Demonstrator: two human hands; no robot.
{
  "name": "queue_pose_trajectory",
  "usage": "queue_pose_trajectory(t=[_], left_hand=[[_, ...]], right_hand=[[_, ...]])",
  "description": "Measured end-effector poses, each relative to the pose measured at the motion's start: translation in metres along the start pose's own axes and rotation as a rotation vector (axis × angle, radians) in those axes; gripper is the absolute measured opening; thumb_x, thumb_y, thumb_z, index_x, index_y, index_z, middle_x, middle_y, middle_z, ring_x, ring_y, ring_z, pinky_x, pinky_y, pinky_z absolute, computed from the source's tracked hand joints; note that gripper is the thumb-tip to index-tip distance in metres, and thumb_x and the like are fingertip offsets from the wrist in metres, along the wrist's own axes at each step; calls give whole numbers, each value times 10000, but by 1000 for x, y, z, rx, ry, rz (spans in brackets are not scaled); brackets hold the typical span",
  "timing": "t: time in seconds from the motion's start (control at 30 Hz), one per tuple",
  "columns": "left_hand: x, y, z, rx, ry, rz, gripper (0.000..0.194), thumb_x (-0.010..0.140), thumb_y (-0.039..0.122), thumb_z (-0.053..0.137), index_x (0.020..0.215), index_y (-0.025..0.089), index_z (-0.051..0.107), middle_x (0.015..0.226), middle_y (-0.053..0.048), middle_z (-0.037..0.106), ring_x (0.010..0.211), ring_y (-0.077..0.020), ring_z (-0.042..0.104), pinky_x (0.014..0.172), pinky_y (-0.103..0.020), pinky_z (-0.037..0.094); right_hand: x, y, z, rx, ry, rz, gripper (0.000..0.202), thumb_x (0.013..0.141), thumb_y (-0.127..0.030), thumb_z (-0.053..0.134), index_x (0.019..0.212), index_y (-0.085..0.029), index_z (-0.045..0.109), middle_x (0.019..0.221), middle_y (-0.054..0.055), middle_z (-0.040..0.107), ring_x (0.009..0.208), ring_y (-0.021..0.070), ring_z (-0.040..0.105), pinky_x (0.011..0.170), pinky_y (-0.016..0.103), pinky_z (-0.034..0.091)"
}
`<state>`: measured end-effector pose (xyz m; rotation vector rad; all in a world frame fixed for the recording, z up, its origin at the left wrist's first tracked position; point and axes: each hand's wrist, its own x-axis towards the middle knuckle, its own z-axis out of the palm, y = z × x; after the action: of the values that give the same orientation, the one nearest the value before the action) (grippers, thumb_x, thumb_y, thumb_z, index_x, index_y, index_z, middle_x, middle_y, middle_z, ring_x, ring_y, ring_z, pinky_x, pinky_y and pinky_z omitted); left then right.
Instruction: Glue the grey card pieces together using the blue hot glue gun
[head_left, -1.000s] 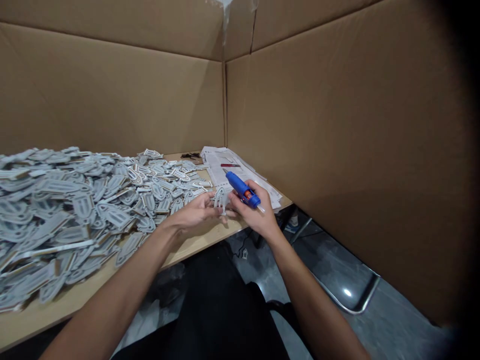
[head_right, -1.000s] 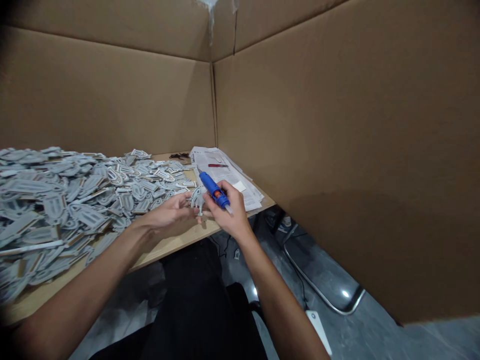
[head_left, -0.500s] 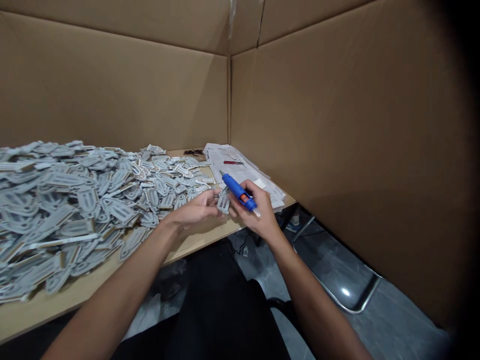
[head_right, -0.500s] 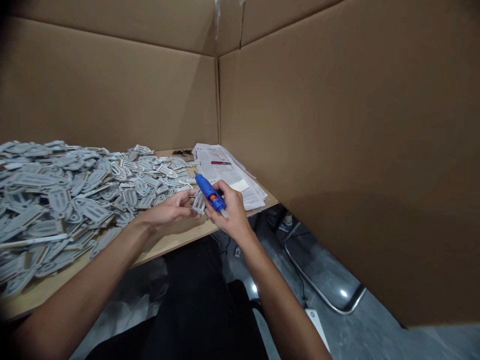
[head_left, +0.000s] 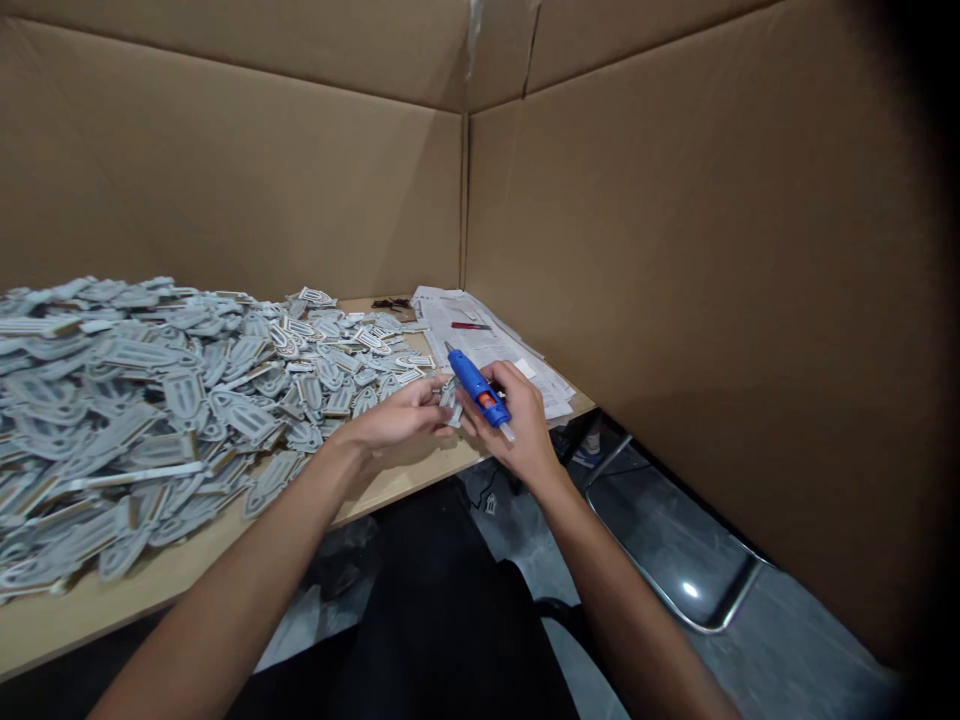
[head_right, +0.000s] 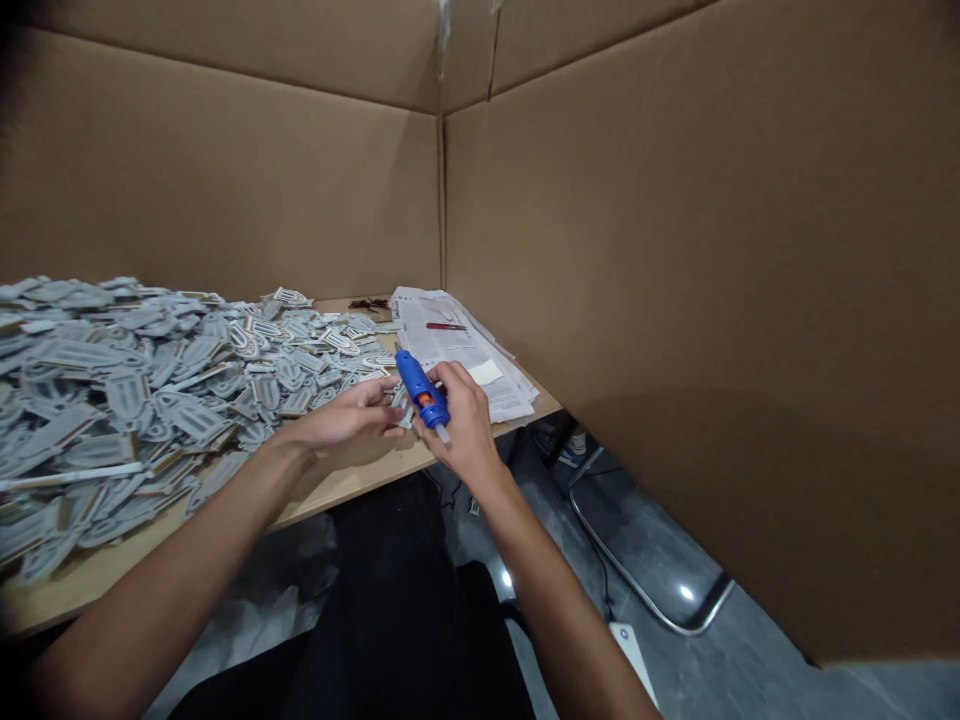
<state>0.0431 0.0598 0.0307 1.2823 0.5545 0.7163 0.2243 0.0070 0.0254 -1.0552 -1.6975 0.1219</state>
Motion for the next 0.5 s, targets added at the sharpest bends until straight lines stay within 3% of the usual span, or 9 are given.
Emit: queue_pose_trajectory(t=[0.17,0.27,0.4,0.5], left_hand=[[6,1,-5,0,165,47,131,872,224,697,974,162,642,828,-54,675,712,-149,633,585,-222,443],[8,2,-9,34,221,89,157,929,304,629,874,157,626,746,-57,651,637,-136,587,494,-202,362],[10,1,-8,22,169,166,60,846,157,649,905,153,639,813,-59,665,717,-142,602,554,-209,399],[9,0,-6,25,103,220,238,757,39,646,966,153,656,823,-34,657,692,-118,558,588,-219,392]], right_hand=[[3,5,-11,70,-5,76,365,935,-510,708,782,-214,559,713,-27,502,660,175,464,622,279,352],[3,12,-18,70,-63,122,476,911,-607,730,732,-205,548,667,-38,443,629,158,409,582,274,307],[3,15,-22,50,-141,93,540,898,-654,731,685,-199,535,641,-39,423,611,150,388,577,269,292],[3,15,-20,62,-191,57,519,912,-651,717,702,-191,597,645,-34,454,613,151,405,575,264,293]])
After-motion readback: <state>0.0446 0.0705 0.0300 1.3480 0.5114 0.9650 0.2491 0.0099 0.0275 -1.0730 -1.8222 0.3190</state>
